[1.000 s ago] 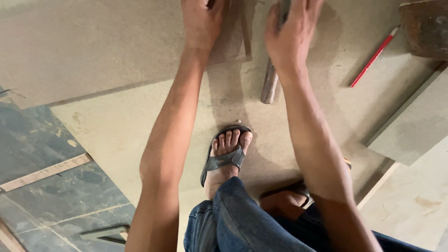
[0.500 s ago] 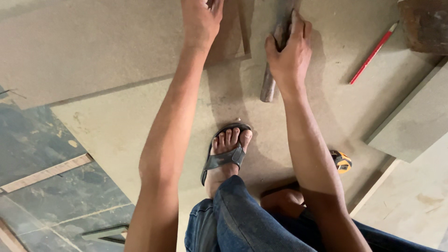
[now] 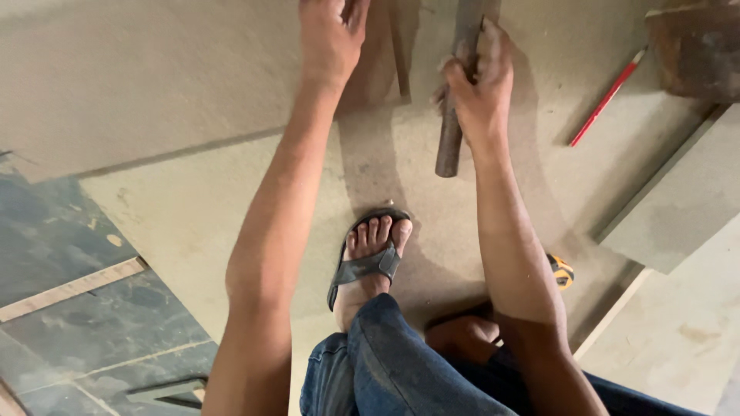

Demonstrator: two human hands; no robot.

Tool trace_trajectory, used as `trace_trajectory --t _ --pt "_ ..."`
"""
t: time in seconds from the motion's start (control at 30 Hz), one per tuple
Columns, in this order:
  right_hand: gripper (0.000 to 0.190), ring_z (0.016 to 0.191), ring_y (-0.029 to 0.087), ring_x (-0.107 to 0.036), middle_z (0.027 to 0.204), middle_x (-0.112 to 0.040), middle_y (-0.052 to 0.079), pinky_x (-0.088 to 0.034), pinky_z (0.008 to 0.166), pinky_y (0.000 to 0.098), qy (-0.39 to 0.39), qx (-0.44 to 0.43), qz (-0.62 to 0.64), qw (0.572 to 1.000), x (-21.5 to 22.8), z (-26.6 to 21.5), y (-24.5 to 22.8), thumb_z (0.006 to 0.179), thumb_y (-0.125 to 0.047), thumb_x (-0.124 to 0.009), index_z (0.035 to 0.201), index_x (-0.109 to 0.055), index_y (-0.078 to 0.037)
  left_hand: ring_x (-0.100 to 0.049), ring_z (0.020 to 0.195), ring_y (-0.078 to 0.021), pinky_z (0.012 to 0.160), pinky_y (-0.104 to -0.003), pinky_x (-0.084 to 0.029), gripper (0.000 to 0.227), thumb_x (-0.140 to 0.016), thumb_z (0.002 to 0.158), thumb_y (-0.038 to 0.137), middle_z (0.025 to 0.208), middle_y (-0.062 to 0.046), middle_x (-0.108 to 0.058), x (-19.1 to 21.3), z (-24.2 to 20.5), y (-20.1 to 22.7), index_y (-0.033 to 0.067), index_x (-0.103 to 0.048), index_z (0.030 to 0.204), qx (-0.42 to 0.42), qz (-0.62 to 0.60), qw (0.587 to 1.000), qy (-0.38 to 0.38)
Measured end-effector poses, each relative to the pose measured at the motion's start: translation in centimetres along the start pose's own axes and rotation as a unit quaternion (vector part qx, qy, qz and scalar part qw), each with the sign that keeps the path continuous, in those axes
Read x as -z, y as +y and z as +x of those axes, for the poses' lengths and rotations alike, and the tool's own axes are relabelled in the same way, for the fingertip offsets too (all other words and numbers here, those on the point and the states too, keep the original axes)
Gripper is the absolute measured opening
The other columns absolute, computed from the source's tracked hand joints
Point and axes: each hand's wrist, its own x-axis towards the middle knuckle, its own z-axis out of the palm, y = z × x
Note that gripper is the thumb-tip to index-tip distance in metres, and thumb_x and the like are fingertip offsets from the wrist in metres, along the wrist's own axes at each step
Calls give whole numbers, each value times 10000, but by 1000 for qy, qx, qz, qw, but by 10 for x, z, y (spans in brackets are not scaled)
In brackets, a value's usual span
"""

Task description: The person hammers nails into small wooden boards using a hammer. They repeatedly position the boards on the floor, hold nails in place with one hand, and strike them with the hammer using the other hand. The person works on multiple boards sequentially, flipping them over to drive nails into different sides.

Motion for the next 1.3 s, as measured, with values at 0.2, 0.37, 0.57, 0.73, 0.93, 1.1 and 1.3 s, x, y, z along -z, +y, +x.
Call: trace_trajectory --t 0.2,0.37,0.57,0.73,0.93,1.1,1.3 --pt "400 605 145 -659 874 -668 80 -539 489 290 2 -122 61 991 -5 3 -18 1018 -37 -649 1378 -480 11 -680 960 -301 780 -399 -575 100 -756 983 27 1067 -108 -677 17 18 46 20 -693 1061 -112 -40 991 59" --pt "428 615 158 -670 874 -672 90 -556 506 301 -17 -113 65 991 -3 5 -21 1010 -41 -642 1397 -467 7 -664 979 -298 793 -393 -566 110 -780 962 32 1077 -97 -677 21 22 54 34 -705 1042 -110 -20 993 47" --pt "529 607 163 -679 875 -679 103 -585 517 312 -30 -131 91 987 0 13 -21 979 -50 -638 1461 -421 -26 -653 1028 -293 844 -402 -565 119 -766 952 12 1084 -78 -692 27 22 61 49 -726 1058 -88 -19 995 34" --pt "562 634 171 -681 899 -686 105 -590 549 319 -40 -150 113 981 1 31 -14 988 -76 -670 1501 -444 -27 -653 1035 -294 867 -399 -563 119 -762 949 8 1085 -76 -701 27 24 62 44 -723 1056 -87 -19 996 31" --pt "553 658 178 -684 915 -672 102 -600 572 326 -75 -133 134 979 1 47 -8 1001 -106 -700 1484 -442 -32 -649 1033 -293 871 -402 -558 126 -782 940 13 1075 -77 -693 23 23 55 47 -722 1045 -91 -16 995 31" --pt "564 661 184 -689 932 -678 108 -602 586 324 -77 -132 138 979 2 46 -18 1004 -138 -732 1479 -456 -16 -653 1031 -283 854 -390 -562 129 -785 938 12 1068 -67 -698 24 23 58 55 -727 1045 -86 -18 996 31" --pt "669 650 194 -715 899 -712 132 -617 556 333 -55 -146 108 982 0 45 -24 970 -148 -752 1525 -400 -22 -658 1043 -242 845 -350 -591 99 -777 964 37 1083 -45 -699 25 23 59 55 -733 1051 -79 -10 997 18"
